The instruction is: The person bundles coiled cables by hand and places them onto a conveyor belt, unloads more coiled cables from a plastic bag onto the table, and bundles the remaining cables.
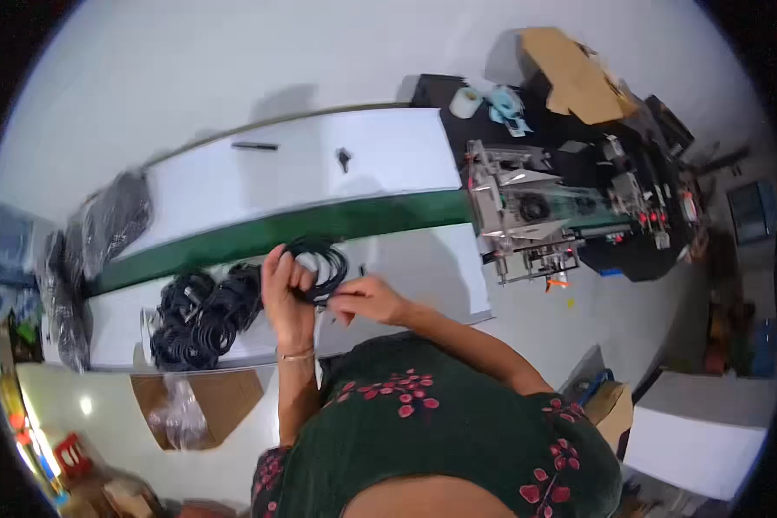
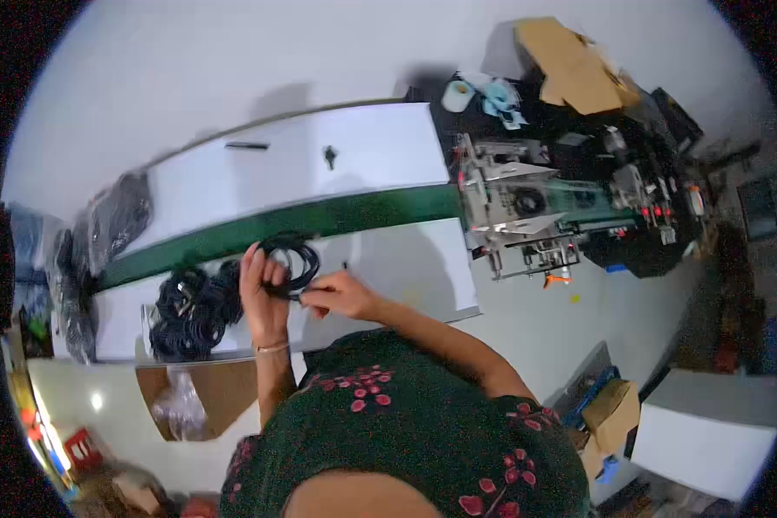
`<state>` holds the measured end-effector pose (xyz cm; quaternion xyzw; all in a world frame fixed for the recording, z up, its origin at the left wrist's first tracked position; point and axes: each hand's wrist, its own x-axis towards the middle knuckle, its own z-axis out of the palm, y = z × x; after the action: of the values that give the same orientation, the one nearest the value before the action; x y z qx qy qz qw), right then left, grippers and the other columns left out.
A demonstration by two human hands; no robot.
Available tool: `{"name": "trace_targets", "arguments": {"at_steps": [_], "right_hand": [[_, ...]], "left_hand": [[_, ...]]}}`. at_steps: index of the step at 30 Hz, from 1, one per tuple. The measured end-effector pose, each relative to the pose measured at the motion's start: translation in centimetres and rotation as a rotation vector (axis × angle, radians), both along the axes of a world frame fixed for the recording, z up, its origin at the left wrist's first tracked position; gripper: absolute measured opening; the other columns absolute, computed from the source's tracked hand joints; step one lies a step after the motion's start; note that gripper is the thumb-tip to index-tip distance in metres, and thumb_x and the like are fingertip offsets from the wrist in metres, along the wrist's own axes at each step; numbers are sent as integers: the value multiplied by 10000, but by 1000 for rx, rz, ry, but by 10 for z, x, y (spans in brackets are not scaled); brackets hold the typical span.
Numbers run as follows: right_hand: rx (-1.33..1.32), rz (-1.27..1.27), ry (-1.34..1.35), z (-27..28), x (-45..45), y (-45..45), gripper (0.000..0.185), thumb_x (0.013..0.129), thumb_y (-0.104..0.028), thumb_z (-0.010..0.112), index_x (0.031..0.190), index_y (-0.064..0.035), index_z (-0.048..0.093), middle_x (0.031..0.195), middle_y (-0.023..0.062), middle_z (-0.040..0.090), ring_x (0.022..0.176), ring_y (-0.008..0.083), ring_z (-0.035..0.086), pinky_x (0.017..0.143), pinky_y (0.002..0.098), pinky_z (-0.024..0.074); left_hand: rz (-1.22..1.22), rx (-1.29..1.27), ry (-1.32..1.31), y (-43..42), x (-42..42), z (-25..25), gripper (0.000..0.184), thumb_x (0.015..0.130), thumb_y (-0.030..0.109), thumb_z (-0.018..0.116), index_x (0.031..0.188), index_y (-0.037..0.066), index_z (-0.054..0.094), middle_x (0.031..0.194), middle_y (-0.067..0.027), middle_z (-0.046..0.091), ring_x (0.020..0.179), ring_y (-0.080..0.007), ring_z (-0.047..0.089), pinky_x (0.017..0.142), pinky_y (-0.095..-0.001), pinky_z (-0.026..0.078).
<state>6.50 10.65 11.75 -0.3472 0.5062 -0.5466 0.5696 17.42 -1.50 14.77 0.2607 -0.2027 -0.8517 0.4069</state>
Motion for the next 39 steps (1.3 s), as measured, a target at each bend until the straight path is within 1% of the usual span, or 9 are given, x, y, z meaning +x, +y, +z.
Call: {"name": "trace_targets", "arguments": {"at_steps": [5,8,14,18,23,28,33,38,39], "right_hand": [[-49,60,-41,5,-14,10,212,903,-164,592,857,28,668,699,80,636,623,123,556,586,234,440],[-135,-206,745,7,-32,22,158,913,-108,565,990,23,609,793,66,632,732,138,566,707,245,466],[-400,-399,853,18,-54,15,167,941,-130,532,1012,9,590,870,59,627,769,140,557,715,257,462],[-259,-101,-32,12,-49,25,278,961,-210,528,1115,14,586,987,61,628,777,146,590,723,273,478],[-155,-115,-98,2,-51,31,297,984,-213,488,1177,7,542,987,82,622,735,148,597,711,253,492],[-506,-353,291,4,-42,18,259,994,-194,447,1173,-24,525,880,46,604,705,113,536,651,228,463],[-56,-10,1,40,-57,32,318,996,-228,450,1241,-27,476,899,68,589,702,127,552,614,246,478],[140,11,-5,15,-69,29,412,996,-254,451,1341,-34,402,944,97,581,694,143,569,606,254,495],[65,-65,-27,14,-70,31,411,989,-254,467,1333,-35,411,967,108,582,685,148,570,606,249,491]], "left_hand": [[-41,-185,-122,-8,2,2,119,952,80,513,1068,62,535,647,42,355,545,-55,296,497,-191,279],[-202,-255,-223,-6,4,10,180,916,13,501,1088,68,504,629,31,390,532,-44,311,506,-182,288],[-498,-331,-246,27,-18,28,264,885,-24,507,1131,71,484,613,23,427,556,-64,383,514,-172,311],[-435,-438,-216,38,-32,39,390,834,60,618,1191,55,461,831,-78,597,608,-128,504,469,-188,376],[-378,-990,-287,41,-44,24,593,735,150,715,1244,47,429,1099,-167,588,685,-208,579,529,-215,453],[-571,-538,-110,58,-41,25,668,660,165,719,1252,39,435,1272,-199,504,819,-246,600,682,-292,500],[-556,-346,13,61,-54,19,572,668,91,639,1209,34,463,1221,-197,544,879,-239,588,726,-304,494],[-416,-287,-126,58,-77,1,485,667,43,581,1142,39,486,1069,-160,586,794,-213,563,659,-272,481],[-367,-447,-222,51,-81,-9,469,679,40,582,1140,49,495,993,-120,578,749,-203,537,647,-269,469]]}}
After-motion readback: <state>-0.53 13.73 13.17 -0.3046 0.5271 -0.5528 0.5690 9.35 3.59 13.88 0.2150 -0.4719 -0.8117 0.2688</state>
